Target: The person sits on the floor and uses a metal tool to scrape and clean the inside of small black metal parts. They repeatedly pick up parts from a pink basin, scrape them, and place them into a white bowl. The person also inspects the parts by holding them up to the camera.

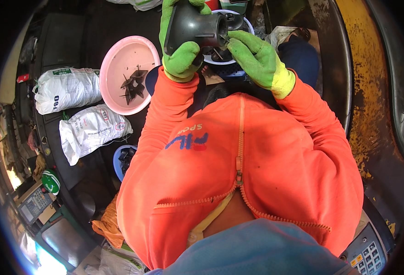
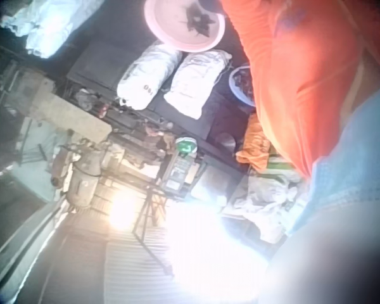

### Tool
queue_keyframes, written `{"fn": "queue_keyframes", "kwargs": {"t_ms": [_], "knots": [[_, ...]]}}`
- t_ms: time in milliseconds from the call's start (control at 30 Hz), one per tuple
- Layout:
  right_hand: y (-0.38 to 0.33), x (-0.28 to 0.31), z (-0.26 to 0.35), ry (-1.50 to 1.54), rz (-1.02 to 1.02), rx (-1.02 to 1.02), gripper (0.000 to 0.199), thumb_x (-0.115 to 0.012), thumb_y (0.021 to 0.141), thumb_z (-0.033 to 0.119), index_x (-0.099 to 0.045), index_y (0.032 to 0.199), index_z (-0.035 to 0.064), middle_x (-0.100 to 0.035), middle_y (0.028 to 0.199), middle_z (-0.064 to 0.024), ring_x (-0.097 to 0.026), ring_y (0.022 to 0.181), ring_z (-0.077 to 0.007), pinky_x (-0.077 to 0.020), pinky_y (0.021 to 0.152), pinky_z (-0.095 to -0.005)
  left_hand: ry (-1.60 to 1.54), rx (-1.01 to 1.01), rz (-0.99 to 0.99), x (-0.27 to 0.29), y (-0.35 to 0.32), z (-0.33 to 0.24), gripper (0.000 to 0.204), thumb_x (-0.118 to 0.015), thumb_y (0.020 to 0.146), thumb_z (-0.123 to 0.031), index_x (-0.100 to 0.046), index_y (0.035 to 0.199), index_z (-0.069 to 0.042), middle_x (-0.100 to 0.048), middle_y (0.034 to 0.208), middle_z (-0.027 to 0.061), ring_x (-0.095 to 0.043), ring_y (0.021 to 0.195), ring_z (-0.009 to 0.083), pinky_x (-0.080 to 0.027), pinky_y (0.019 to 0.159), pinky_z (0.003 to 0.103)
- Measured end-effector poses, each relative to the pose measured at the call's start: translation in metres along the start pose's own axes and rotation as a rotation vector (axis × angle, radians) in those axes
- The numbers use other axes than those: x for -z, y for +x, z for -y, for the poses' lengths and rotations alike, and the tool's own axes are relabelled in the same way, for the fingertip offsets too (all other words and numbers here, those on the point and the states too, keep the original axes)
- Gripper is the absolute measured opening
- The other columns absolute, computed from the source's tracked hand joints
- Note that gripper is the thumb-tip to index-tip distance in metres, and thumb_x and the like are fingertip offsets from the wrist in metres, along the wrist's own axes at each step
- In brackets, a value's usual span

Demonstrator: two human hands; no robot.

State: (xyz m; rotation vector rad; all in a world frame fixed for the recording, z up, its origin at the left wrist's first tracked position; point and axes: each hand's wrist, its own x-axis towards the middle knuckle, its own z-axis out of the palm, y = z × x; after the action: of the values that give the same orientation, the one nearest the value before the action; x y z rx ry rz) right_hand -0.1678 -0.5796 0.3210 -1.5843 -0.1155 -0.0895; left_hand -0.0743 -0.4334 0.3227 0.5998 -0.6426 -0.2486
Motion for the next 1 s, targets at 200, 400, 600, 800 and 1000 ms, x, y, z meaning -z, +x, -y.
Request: {"fn": "queue_keyframes", "kwargs": {"t_ms": [200,400,600,800,1000], "knots": [[-0.004,-0.002,0.006,0.233,0.014,-0.233,0.030,-0.056,0.101,0.023,-0.061,0.122,0.0021,-0.063,0.092,-0.0012,-0.059,0.073,-0.0077,-0.0497,0.064,-0.0246,0.518,-0.344,0.207,0.023,0.005,0.005,0.088,-0.075,0.076,-0.037,-0.034,0.147,-0.006,-0.052,0.124,0.0197,-0.057,0.108,0.0301,-0.050,0.092,0.041],[-0.007,0.005,0.017,0.362,0.104,-0.370,0.027,-0.054,0.101,0.026,-0.063,0.115,0.0046,-0.057,0.083,0.0013,-0.054,0.074,-0.0069,-0.0482,0.067,-0.0240,0.961,-0.531,0.358,0.036,0.007,-0.003,0.091,-0.076,0.079,-0.051,-0.032,0.147,-0.011,-0.050,0.122,0.0181,-0.055,0.105,0.0287,-0.049,0.088,0.041],[-0.008,0.006,0.026,0.437,0.083,-0.491,0.027,-0.055,0.100,0.028,-0.063,0.108,0.0034,-0.051,0.074,0.0022,-0.050,0.067,-0.0081,-0.0474,0.066,-0.0248,1.025,-0.608,0.448,0.048,0.006,0.001,0.090,-0.076,0.080,-0.049,-0.031,0.149,-0.012,-0.048,0.125,0.0201,-0.055,0.107,0.0298,-0.049,0.087,0.042],[-0.006,0.008,0.028,0.747,0.190,-0.580,0.030,-0.048,0.102,0.028,-0.061,0.108,0.0022,-0.043,0.064,0.0049,-0.038,0.051,-0.0069,-0.0437,0.058,-0.0246,1.222,-0.721,0.393,0.053,0.009,0.001,0.088,-0.075,0.081,-0.044,-0.030,0.150,-0.013,-0.048,0.127,0.0201,-0.054,0.109,0.0302,-0.048,0.090,0.042],[0.041,0.049,0.027,1.413,0.345,-0.154,0.032,-0.042,0.105,0.030,-0.058,0.111,0.0043,-0.031,0.064,0.0054,-0.027,0.045,-0.0047,-0.0273,0.046,-0.0217,0.048,-0.051,-0.002,0.047,-0.004,0.014,0.085,-0.072,0.077,-0.029,-0.030,0.149,-0.014,-0.051,0.130,0.0162,-0.053,0.122,0.0365,-0.045,0.104,0.053]]}}
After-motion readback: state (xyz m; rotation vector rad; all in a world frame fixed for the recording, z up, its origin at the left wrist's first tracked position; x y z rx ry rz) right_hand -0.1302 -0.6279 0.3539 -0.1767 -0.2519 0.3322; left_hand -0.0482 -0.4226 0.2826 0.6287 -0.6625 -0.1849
